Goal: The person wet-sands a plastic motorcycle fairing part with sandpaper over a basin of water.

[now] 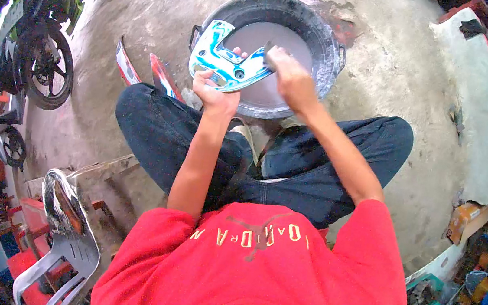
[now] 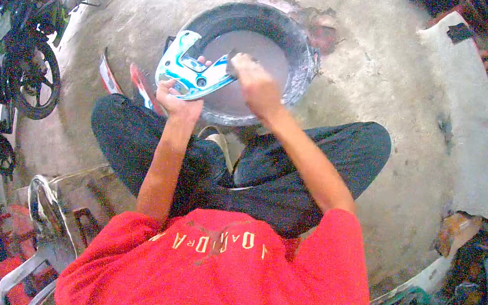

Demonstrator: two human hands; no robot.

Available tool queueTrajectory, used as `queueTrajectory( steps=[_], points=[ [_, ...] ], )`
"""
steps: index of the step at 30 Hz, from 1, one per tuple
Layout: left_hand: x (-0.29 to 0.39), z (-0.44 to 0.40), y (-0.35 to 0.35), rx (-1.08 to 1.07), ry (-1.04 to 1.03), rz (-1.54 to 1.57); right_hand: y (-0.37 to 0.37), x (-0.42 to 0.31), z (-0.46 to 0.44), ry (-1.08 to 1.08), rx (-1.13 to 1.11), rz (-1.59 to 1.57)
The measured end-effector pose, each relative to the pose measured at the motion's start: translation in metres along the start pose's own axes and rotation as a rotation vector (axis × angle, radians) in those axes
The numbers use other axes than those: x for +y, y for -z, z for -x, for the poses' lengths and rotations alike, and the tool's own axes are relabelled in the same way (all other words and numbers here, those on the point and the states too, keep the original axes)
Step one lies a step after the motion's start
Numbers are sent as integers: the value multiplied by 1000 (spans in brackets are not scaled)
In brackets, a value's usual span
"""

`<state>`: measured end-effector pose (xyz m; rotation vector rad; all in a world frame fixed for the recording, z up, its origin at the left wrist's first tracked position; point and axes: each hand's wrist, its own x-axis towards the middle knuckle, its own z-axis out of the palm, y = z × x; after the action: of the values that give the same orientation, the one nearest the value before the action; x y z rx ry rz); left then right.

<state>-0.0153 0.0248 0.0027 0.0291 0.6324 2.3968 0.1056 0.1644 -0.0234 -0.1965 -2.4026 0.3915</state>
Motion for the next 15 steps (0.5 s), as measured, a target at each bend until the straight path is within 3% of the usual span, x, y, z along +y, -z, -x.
queueTrajectory(
  steps=[3, 5, 8, 11, 13, 15],
  points=[
    [0, -7, 9, -48, -29, -59, 5, -44, 9, 140, -26, -64],
    [2, -5, 8, -51, -5, 11, 11, -35, -1, 150, -37, -100],
    [2, 0, 2, -18, 21, 54, 3, 4, -10, -52, 11, 62],
    [-3, -8, 12, -32, -53, 44, 5, -36, 1, 37, -69, -7],
    [1, -8, 12, -50, 30, 48, 9, -62, 5, 216, -56, -82],
    [1, -5, 9, -9, 12, 28, 12, -41, -7, 202, -56, -47]
  ],
)
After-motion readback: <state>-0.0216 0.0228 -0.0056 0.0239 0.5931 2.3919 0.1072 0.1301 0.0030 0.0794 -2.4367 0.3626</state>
